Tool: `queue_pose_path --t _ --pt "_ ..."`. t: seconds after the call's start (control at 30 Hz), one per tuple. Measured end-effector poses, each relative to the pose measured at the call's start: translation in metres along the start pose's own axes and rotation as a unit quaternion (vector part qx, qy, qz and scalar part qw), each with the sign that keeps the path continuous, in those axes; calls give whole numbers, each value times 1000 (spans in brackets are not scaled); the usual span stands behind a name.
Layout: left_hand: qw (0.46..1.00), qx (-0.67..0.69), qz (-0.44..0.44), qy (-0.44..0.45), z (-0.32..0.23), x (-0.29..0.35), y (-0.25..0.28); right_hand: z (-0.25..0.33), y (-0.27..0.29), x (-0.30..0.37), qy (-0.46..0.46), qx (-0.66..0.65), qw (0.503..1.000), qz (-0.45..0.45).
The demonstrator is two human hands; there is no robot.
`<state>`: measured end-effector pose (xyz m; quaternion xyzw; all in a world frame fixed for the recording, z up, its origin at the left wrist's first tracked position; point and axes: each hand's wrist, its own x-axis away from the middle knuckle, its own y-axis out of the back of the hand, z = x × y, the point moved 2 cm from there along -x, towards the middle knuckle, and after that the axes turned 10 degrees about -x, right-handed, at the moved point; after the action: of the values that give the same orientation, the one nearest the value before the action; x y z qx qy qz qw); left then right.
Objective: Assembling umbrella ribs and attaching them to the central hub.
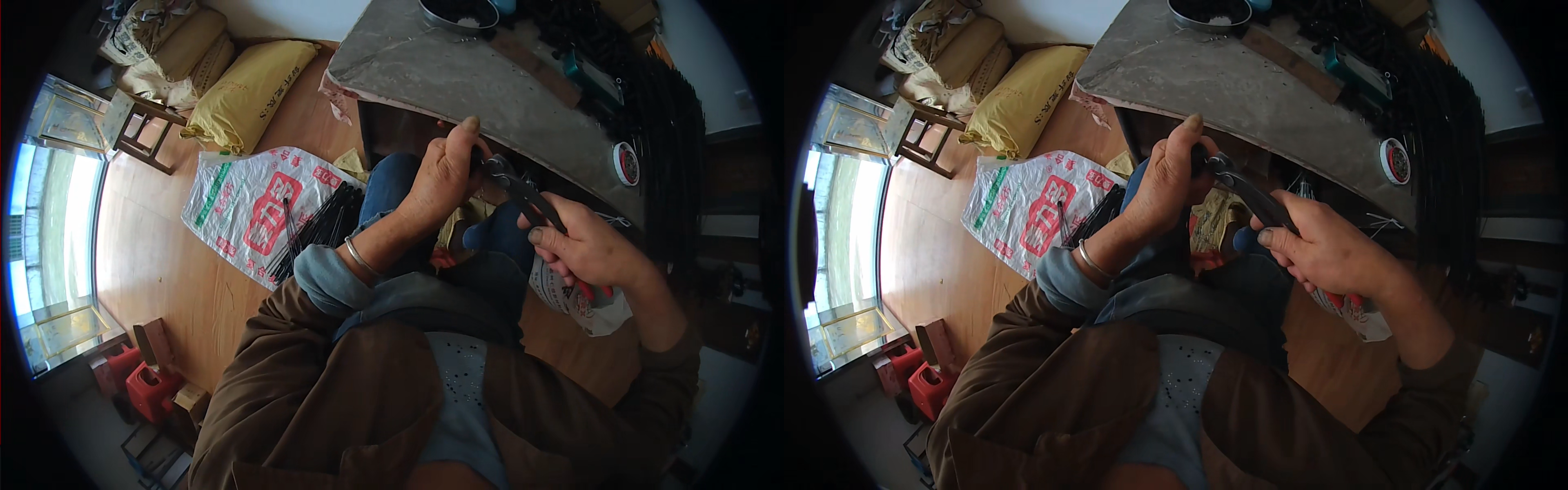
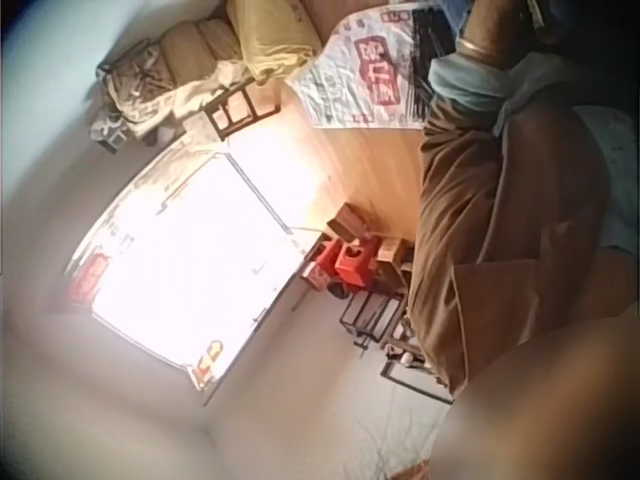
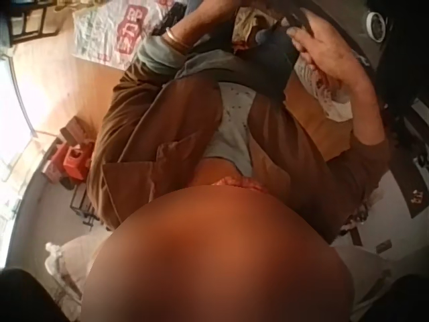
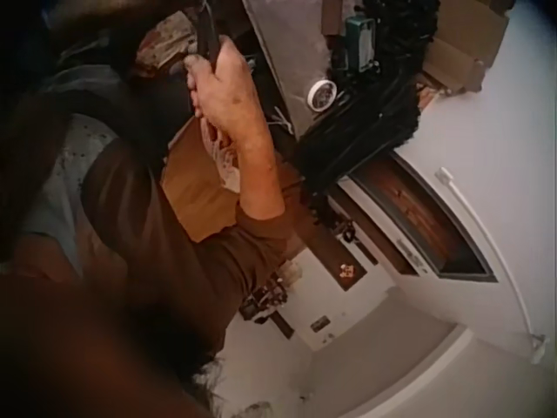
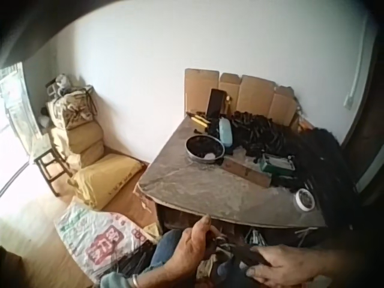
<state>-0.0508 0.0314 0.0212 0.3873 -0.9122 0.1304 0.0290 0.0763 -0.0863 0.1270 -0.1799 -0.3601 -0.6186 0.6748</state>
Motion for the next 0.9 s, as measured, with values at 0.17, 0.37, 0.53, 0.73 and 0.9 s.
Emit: queue_pose_path --t 0.17,0.37,0.53,0.73,0.9 --pt "1000 -2 -14 -10 3 -2 -6 -6 -3 -7 29 33 998 -34" --pt "990 -59 -83 -98 2 -12 -7 -15 -4 -16 182 107 972 -105" --pt "897 -143 -313 -278 -62 -31 56 -2 31 -81 217 284 900 -251" --pt "842 -64 -325 -425 -224 58 216 -46 92 -137 301 374 769 -422" --pt "786 -335 -459 -243 -113 8 278 -62 107 -135 317 361 731 -484"
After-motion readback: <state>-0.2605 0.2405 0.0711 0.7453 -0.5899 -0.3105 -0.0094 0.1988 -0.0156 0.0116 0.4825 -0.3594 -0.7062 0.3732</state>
